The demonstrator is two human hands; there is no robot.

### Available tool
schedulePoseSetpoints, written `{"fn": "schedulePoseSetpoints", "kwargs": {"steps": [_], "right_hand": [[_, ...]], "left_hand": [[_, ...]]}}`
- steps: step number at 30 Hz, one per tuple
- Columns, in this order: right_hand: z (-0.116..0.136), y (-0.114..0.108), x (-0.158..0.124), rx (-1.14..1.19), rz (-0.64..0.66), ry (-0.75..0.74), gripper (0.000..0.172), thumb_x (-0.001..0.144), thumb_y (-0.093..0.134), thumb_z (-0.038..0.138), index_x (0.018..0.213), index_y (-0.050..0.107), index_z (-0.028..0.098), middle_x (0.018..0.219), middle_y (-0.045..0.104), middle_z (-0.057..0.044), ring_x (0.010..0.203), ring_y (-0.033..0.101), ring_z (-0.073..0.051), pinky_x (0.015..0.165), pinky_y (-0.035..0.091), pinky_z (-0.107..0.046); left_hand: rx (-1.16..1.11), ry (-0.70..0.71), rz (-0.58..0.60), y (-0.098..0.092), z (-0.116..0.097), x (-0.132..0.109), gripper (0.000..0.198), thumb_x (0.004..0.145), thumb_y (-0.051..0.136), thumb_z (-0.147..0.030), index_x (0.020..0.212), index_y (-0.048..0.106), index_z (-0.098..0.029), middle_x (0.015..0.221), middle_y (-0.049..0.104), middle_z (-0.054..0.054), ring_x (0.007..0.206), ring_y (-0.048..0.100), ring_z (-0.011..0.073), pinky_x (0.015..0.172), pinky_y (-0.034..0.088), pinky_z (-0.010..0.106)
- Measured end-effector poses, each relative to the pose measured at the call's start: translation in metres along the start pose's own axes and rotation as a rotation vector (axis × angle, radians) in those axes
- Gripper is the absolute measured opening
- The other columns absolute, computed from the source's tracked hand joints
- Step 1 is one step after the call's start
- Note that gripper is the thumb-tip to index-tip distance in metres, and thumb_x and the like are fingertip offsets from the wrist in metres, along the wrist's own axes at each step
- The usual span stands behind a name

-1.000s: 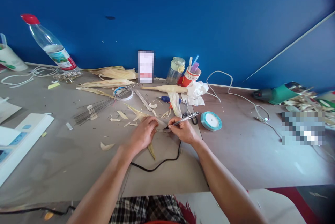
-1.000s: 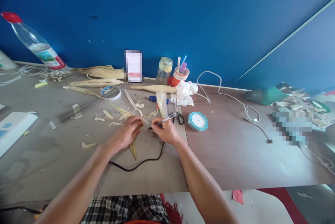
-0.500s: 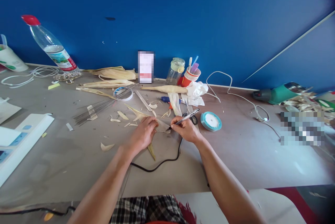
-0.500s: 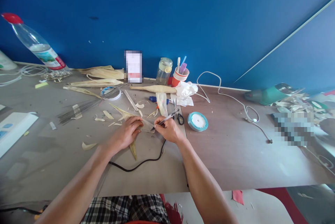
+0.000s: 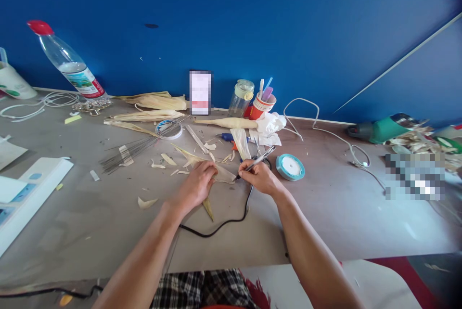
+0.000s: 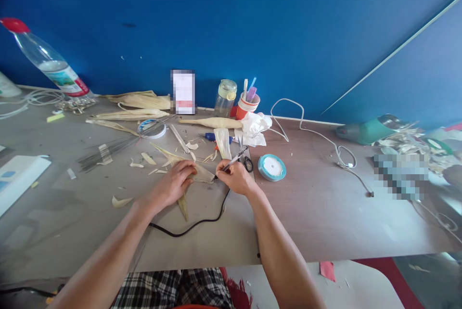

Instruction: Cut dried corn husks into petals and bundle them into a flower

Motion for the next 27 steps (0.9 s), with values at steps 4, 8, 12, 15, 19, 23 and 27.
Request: {"fn": "schedulePoseSetpoints", "kwargs": {"steps": [4,8,12,15,19,23,27], "right_hand": [[-0.003,-0.001,0.0,0.001,0.008,0.001,0.011,0.075,0.052,0.028,0.07,0.054,0.018,0.054,0.04,0.005,0.05,0.034,-0.009,0.048,0.025,-0.023],[-0.005,-0.002,0.001,0.004,0.005,-0.003,0.011,0.075,0.052,0.028,0.07,0.055,0.019,0.055,0.042,0.005,0.05,0.035,-0.009,0.049,0.027,-0.023],[-0.004,-0.004,0.0,0.044,0.007,0.003,0.011,0.074,0.053,0.028,0.069,0.055,0.018,0.055,0.044,0.005,0.05,0.037,-0.009,0.048,0.027,-0.023],[-0.004,-0.011,0.0,0.163,-0.095,-0.006,0.012,0.074,0.055,0.029,0.07,0.056,0.018,0.058,0.049,0.003,0.053,0.042,-0.01,0.051,0.032,-0.024],[-0.002,-0.019,-0.002,0.447,-0.306,-0.105,0.015,0.074,0.058,0.034,0.076,0.056,0.018,0.061,0.054,0.0,0.06,0.051,-0.013,0.06,0.04,-0.028],[0.007,-0.002,-0.002,0.42,-0.232,-0.146,0.014,0.075,0.059,0.032,0.078,0.058,0.019,0.065,0.055,0.0,0.06,0.05,-0.013,0.058,0.039,-0.027],[0.016,0.015,0.001,0.217,-0.158,-0.145,0.01,0.073,0.056,0.028,0.074,0.058,0.018,0.063,0.05,0.001,0.056,0.043,-0.011,0.052,0.034,-0.024]], "left_hand": [[-0.006,-0.004,-0.003,-0.001,-0.001,0.0,0.019,0.079,0.049,-0.008,0.093,0.059,-0.018,0.11,0.055,0.008,0.107,0.051,0.0224,0.093,0.046,0.04],[-0.005,-0.019,-0.001,-0.002,-0.003,0.0,0.019,0.08,0.049,-0.007,0.092,0.058,-0.018,0.109,0.055,0.008,0.106,0.051,0.0218,0.093,0.046,0.039],[0.003,-0.014,-0.002,-0.001,-0.002,0.0,0.02,0.08,0.049,-0.008,0.094,0.058,-0.018,0.11,0.055,0.008,0.107,0.051,0.0219,0.094,0.045,0.039],[0.011,-0.014,-0.006,0.001,0.001,0.0,0.02,0.079,0.05,-0.008,0.094,0.058,-0.018,0.112,0.055,0.009,0.108,0.05,0.0221,0.095,0.045,0.04],[0.015,-0.023,-0.009,0.003,0.003,-0.001,0.02,0.078,0.05,-0.007,0.092,0.059,-0.018,0.112,0.055,0.009,0.109,0.049,0.022,0.095,0.044,0.041],[0.018,-0.021,0.002,0.002,0.001,0.0,0.022,0.078,0.05,-0.006,0.094,0.059,-0.018,0.113,0.054,0.009,0.108,0.05,0.022,0.093,0.045,0.04],[0.028,-0.022,0.017,0.0,-0.001,0.001,0.018,0.08,0.049,-0.009,0.093,0.059,-0.017,0.111,0.055,0.01,0.106,0.05,0.0226,0.092,0.046,0.039]]}}
Point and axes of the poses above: each hand's wrist, its own x-axis towards the middle knuckle, its own y-axis out of the palm, z = x × y, the point moved 6 cm from there along x, towards the middle knuckle
